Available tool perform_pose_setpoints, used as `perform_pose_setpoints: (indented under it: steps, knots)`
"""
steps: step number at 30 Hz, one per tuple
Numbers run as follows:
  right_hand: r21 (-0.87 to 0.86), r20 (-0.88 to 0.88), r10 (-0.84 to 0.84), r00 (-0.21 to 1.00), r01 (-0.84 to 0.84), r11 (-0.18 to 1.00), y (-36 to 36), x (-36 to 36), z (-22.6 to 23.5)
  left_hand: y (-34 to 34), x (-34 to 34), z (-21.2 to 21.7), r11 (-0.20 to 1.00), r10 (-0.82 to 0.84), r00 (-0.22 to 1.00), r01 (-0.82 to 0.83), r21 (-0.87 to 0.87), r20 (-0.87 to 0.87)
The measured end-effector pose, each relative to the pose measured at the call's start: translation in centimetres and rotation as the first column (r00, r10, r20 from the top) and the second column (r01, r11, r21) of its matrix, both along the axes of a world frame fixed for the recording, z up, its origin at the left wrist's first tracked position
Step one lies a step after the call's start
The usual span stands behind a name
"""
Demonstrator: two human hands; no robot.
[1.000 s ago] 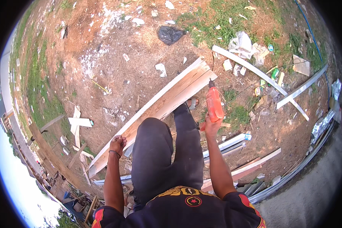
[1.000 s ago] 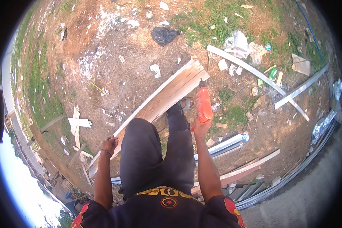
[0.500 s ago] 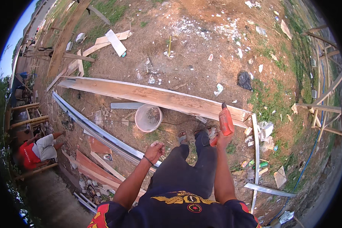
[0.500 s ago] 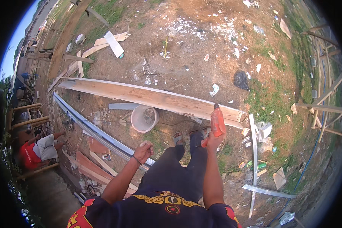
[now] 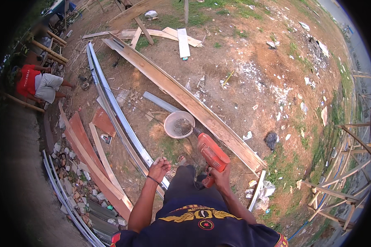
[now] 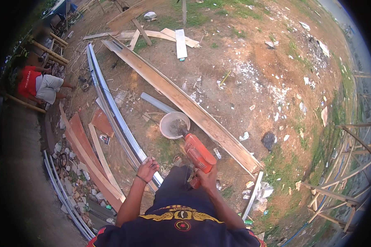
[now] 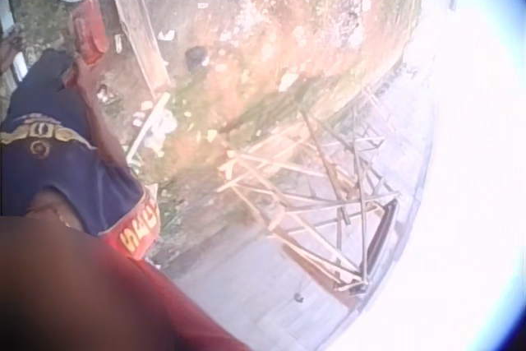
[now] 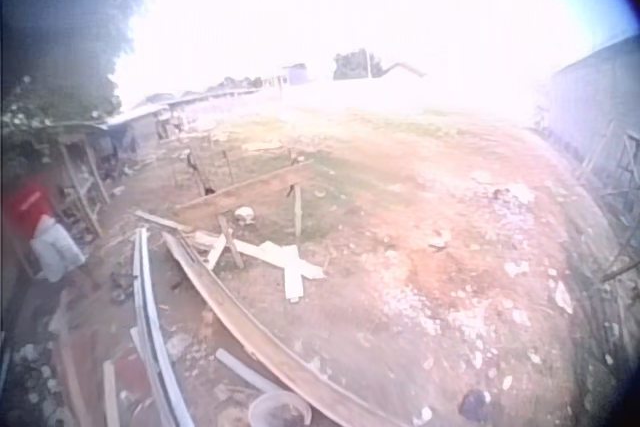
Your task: The person uses a cordless drill to drive screws into wooden planks, assembling a rectangular wooden frame. They pick up screws from a bucket, position the planks, and secure them together on the ground.
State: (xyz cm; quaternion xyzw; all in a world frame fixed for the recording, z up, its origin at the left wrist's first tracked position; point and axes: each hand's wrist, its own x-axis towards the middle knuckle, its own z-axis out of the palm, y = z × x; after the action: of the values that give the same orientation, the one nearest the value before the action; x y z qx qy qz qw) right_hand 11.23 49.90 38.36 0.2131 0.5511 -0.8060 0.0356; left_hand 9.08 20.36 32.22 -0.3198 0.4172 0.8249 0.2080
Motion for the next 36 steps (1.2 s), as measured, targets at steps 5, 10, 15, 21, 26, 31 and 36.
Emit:
perform_pose_setpoints:
  steps: [5,10,15,21,26,31,36]
  knots:
    - [-0.072,-0.137,0.378,0.916,-0.39,0.918,-4.9,-4.1,6.7,-4.0,-0.3,2.7,0.957,0.291,0.954,-0.29,0.026,-0.077]
    - [0.023,-0.27,0.537,0.799,-0.552,0.833,-10.6,-11.6,9.3,-10.5,-6.6,5.7,0.837,0.541,0.823,-0.508,0.204,-0.173]
    - [0.108,-0.306,0.578,0.757,-0.576,0.811,-19.1,-18.3,9.3,-19.9,-16.8,7.7,0.715,0.665,0.702,-0.498,0.491,-0.255]
    - [0.274,-0.218,0.618,0.756,-0.56,0.782,-29.3,-25.1,8.7,-28.4,-27.5,10.4,0.731,0.647,0.738,-0.529,0.431,-0.193]
    - [0.271,-0.098,0.609,0.787,-0.567,0.778,-33.8,-28.8,8.4,-32.7,-33.2,10.5,0.786,0.564,0.801,-0.447,0.427,-0.201]
    - [0.192,-0.066,0.533,0.844,-0.513,0.836,-37.2,-32.4,7.2,-35.7,-37.8,8.7,0.825,0.501,0.835,-0.38,0.418,-0.229]
    - [0.401,-0.174,0.608,0.774,-0.509,0.762,-39.6,-38.6,6.3,-38.9,-44.2,7.6,0.88,0.43,0.887,-0.369,0.299,-0.17]
